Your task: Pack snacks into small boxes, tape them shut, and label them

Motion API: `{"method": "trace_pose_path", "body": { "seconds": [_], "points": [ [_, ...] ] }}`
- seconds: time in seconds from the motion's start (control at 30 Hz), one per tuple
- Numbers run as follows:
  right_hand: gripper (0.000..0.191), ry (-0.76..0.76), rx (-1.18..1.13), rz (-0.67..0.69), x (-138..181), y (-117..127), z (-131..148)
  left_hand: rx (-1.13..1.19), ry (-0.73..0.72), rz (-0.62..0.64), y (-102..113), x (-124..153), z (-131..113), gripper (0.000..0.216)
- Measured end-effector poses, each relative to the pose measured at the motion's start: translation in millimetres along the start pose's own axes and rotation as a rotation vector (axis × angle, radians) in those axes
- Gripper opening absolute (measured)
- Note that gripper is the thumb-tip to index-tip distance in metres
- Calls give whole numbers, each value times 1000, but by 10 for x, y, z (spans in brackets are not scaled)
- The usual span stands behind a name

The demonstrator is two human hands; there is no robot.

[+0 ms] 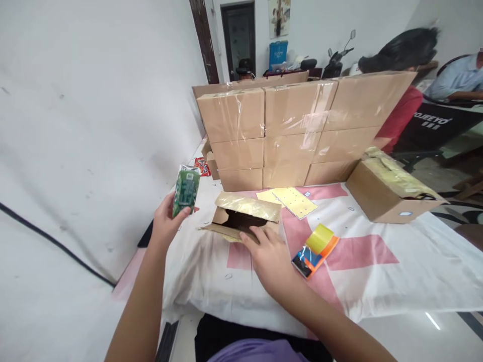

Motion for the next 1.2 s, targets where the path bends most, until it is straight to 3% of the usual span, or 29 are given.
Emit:
{"method": "trace_pose_path", "body": {
  "seconds": [0.07, 0.13, 0.23, 0.3, 0.43, 0.53, 0.67, 0.87, 1.2],
  "points": [
    [43, 26, -19, -31, 76, -27, 41, -28, -79, 167, -96, 102, -293, 67],
    [43, 67, -75, -7, 122, -73, 37, -162, -187, 471, -423, 183, -511, 65],
    [47, 99, -153, 64, 159, -164, -45, -285, -319, 879, -976, 307, -554, 58],
    [49, 97, -162, 75, 183, -213, -129, -325, -368, 978, -1245, 334, -467, 54],
    [48, 68, -149, -5, 215, -217, -318, -456, -521, 837, -1513, 311, -432, 55],
    [48, 64, -160, -33, 198, -156, -433, -601, -626, 703, -1578, 297, -595, 53],
    [50, 60, -241, -40, 159, -26, -561, -701, -719, 678, -1597, 280, -853, 52],
    [52, 80, -418, 15, 219, 85, -540, -671, -803, 704, -1427, 450, -1038, 46],
    [47, 100, -393, 47, 473, 376, -253, -587, -773, 757, -1062, 800, -1202, 40]
  ]
}}
Point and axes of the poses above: each hand's wrist, its own x-axis away from the middle knuckle, its own y-axis out of the back of the hand, z = x × y, the point moved 8 cm from there along -x, towards the middle knuckle
